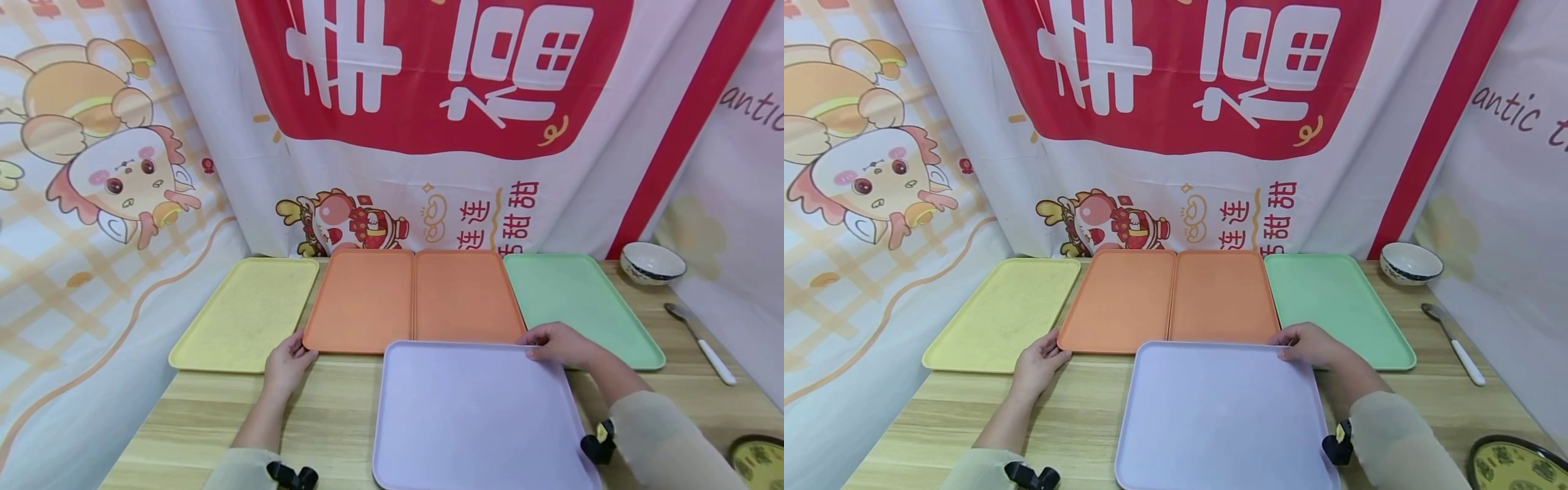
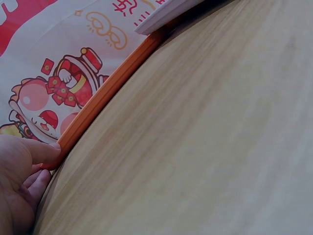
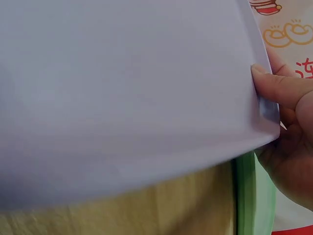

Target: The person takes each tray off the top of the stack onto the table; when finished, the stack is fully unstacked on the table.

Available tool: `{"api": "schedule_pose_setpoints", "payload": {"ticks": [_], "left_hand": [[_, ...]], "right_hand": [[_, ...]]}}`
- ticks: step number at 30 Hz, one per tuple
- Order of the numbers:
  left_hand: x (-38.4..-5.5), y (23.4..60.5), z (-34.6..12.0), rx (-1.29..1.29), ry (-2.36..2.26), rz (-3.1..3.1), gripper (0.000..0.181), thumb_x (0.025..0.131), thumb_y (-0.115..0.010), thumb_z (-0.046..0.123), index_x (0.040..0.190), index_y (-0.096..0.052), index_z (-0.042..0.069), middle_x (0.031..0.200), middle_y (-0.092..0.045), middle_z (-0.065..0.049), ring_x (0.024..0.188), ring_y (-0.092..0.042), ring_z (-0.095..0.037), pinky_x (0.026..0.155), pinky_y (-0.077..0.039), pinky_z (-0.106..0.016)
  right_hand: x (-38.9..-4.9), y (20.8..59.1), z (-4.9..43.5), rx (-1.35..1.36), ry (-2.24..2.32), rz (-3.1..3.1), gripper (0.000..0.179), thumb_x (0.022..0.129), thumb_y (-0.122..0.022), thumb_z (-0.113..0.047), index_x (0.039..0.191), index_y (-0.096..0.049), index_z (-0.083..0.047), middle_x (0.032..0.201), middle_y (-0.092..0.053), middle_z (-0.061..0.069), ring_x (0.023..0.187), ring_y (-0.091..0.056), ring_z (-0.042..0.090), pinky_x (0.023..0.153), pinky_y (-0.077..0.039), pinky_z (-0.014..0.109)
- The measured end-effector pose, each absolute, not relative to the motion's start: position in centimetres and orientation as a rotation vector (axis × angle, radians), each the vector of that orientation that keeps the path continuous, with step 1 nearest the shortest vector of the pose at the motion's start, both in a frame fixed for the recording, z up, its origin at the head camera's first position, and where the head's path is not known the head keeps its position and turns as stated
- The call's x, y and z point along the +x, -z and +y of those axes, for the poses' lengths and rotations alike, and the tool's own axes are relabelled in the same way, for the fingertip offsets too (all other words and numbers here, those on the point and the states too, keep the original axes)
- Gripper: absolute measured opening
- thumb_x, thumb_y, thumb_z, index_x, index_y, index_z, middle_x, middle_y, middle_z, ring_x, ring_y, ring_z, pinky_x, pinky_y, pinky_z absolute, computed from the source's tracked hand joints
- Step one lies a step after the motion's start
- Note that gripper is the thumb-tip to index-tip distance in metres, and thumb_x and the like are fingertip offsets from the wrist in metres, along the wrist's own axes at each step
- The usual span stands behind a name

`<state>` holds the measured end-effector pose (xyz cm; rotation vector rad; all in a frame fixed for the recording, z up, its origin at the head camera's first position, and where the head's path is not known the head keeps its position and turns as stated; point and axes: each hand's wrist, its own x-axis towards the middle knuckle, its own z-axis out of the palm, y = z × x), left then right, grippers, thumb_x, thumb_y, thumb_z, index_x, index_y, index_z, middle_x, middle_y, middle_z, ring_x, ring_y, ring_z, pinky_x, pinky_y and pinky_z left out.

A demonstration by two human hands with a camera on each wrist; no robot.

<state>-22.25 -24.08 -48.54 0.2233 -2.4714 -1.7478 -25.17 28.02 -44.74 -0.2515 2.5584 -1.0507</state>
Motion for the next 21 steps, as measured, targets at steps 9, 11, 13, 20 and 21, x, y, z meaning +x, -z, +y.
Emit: {"api": "schedule_pose_setpoints", "payload": {"ticks": [9,11,13,20,21], "left_hand": [[-22.2,48.5,-24.1,0.226,1.744,-2.474,0.061,0.091,-0.065,0.001,0.146,-0.038,-0.007,0.146,-0.044,-0.03,0.136,-0.046,-0.038,0.108,-0.046,-0.036],[-22.3,48.5,-24.1,0.228,1.737,-2.476,0.061,0.091,-0.065,0.001,0.145,-0.039,-0.007,0.146,-0.044,-0.03,0.135,-0.046,-0.038,0.107,-0.047,-0.035],[-22.3,48.5,-24.1,0.226,1.729,-2.478,0.061,0.091,-0.065,0.001,0.145,-0.039,-0.008,0.145,-0.044,-0.031,0.135,-0.047,-0.038,0.107,-0.047,-0.034],[-22.3,48.6,-24.1,0.222,1.712,-2.484,0.061,0.091,-0.065,0.001,0.145,-0.039,-0.008,0.145,-0.045,-0.031,0.134,-0.047,-0.038,0.107,-0.047,-0.036],[-22.3,48.6,-24.1,0.224,1.709,-2.485,0.061,0.091,-0.065,0.001,0.145,-0.039,-0.008,0.145,-0.045,-0.031,0.134,-0.047,-0.038,0.107,-0.046,-0.036]], "right_hand": [[-25.1,45.2,27.1,-0.203,1.02,2.585,0.028,0.088,-0.072,-0.014,0.114,-0.071,-0.005,0.118,-0.068,0.015,0.106,-0.061,0.026,0.086,-0.059,0.042],[-25.0,45.2,27.0,-0.214,1.018,2.59,0.028,0.087,-0.072,-0.013,0.114,-0.071,-0.004,0.117,-0.068,0.016,0.106,-0.061,0.026,0.085,-0.059,0.042],[-24.9,45.1,26.9,-0.21,1.018,2.598,0.026,0.087,-0.073,-0.013,0.112,-0.072,-0.005,0.116,-0.069,0.014,0.104,-0.062,0.024,0.084,-0.059,0.04],[-24.6,45.0,26.4,-0.243,1.021,2.629,0.024,0.086,-0.072,-0.009,0.109,-0.072,-0.002,0.11,-0.071,0.015,0.099,-0.063,0.024,0.08,-0.059,0.036],[-24.5,45.0,26.3,-0.238,1.032,2.629,0.023,0.086,-0.073,-0.008,0.108,-0.073,-0.002,0.11,-0.071,0.014,0.099,-0.063,0.023,0.079,-0.059,0.035]]}}
